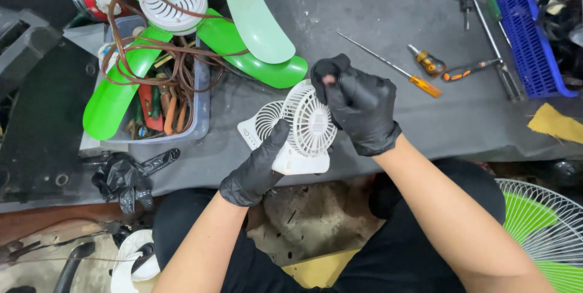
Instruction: Cleaning a small plastic fan grill using a cloth and a thin metal probe on a repair bench.
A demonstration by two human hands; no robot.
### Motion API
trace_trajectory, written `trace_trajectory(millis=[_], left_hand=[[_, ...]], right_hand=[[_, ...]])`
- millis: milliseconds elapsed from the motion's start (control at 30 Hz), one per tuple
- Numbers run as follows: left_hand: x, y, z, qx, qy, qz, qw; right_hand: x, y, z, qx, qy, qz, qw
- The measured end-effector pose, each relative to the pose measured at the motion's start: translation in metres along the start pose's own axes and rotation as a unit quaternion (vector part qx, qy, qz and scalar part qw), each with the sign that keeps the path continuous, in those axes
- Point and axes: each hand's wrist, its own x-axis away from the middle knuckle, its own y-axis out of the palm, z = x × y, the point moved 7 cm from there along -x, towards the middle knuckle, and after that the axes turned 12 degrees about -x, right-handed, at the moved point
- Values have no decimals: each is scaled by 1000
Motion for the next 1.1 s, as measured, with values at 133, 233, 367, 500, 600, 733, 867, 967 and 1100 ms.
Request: trace_trajectory(millis=[133,233,367,500,600,733,867,967,1100], left_hand=[[-15,-28,-2,2,31,-12,999],[-14,-12,22,6,63,-16,998],[3,23,31,-114,-37,111,987],[3,18,28,-259,72,12,963],[5,12,29,-432,141,-40,890],[-7,1,18,-349,146,-100,920],[-21,-15,14,-232,166,-39,958],[-9,1,25,-270,221,-44,936],[-8,-2,16,-313,181,-73,930]], right_hand=[[26,15,-15,-43,105,10,993],[16,30,-71,-103,-100,-104,984],[13,13,-4,-57,54,14,997],[53,29,-31,-115,42,54,991],[48,25,-14,-74,-75,-47,993],[17,13,41,-193,192,62,960],[8,-6,-17,-252,80,75,961],[18,11,-56,-272,0,29,962],[15,23,-41,-286,-34,-109,951]])
